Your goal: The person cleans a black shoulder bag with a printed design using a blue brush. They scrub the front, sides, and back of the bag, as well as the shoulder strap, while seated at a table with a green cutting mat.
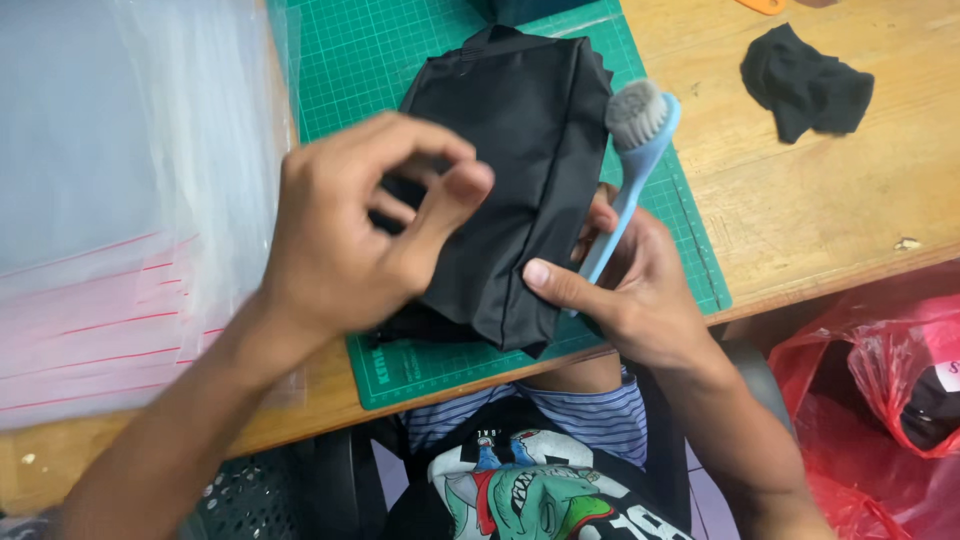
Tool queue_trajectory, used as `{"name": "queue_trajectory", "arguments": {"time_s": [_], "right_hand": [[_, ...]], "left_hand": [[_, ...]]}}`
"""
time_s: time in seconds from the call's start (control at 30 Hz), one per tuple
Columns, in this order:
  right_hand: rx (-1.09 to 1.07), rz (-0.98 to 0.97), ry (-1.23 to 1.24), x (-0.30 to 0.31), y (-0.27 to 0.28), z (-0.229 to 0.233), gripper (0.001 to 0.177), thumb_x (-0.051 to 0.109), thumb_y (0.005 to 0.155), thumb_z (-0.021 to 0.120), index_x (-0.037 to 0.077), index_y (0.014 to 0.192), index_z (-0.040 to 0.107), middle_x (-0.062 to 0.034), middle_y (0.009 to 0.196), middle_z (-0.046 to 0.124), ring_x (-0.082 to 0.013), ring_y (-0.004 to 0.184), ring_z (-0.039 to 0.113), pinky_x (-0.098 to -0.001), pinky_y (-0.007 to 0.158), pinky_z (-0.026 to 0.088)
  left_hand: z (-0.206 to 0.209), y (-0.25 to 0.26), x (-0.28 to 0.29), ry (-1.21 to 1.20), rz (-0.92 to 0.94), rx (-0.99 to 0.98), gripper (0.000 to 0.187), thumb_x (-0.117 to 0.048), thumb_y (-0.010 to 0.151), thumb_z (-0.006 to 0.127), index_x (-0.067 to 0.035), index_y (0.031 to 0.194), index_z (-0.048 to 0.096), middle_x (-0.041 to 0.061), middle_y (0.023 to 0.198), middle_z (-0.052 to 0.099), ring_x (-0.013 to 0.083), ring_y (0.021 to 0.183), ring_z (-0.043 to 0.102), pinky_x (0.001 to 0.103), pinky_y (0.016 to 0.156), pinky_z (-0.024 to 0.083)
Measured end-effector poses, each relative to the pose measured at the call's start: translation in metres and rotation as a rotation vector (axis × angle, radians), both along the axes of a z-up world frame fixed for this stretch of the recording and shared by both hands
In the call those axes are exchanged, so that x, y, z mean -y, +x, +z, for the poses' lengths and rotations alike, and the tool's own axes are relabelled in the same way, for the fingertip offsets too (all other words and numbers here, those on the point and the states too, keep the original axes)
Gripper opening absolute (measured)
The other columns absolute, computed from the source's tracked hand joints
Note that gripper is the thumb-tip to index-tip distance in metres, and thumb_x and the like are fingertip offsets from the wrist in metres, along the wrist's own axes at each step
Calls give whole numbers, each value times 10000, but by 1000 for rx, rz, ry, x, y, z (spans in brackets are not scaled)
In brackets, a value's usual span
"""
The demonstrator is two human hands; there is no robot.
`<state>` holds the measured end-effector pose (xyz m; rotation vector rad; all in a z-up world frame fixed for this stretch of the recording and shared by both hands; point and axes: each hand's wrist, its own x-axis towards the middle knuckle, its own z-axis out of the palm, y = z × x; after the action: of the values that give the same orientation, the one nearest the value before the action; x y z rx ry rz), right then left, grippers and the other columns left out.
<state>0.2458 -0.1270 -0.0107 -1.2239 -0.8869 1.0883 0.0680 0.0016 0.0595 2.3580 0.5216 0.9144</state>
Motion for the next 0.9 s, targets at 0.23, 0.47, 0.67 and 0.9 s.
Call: {"name": "queue_trajectory", "arguments": {"time_s": [0.23, 0.47, 0.67, 0.9], "right_hand": [[-37, 100, 33, 1, -5, 0, 399, 91, 806, 841, 82, 1093, 564, 7, 990, 655, -91, 961, 661, -253, 835, 608], [-91, 62, -5, 1, -6, 6, 450, 71, 743, 881, 125, 878, 456, 15, 662, 570, -108, 543, 627, -238, 495, 567], [-172, 70, 19, 2, -7, -8, 511, 25, 703, 906, 92, 1028, 517, 34, 839, 625, -65, 824, 659, -235, 707, 612], [-406, 6, 235, 1, -8, -31, 424, 238, 908, 716, 170, 1003, 309, -33, 956, 584, -119, 829, 675, -244, 680, 583]], "left_hand": [[16, 72, -23, -231, 331, -762, 677, -873, 816, 555, -208, 694, 541, 27, 801, 711, 344, 909, 671, 488, 760, 472], [11, 73, -29, -128, 45, -834, 600, -754, 925, 553, -176, 783, 632, 26, 755, 706, 311, 807, 674, 468, 723, 448], [21, 68, -16, -156, 20, -893, 467, -652, 943, 616, -215, 779, 617, -91, 639, 623, 175, 678, 647, 436, 701, 464], [10, 68, 0, -174, 96, -833, 347, -517, 876, 647, -198, 743, 616, -8, 695, 712, 360, 741, 687, 518, 681, 498]]}}
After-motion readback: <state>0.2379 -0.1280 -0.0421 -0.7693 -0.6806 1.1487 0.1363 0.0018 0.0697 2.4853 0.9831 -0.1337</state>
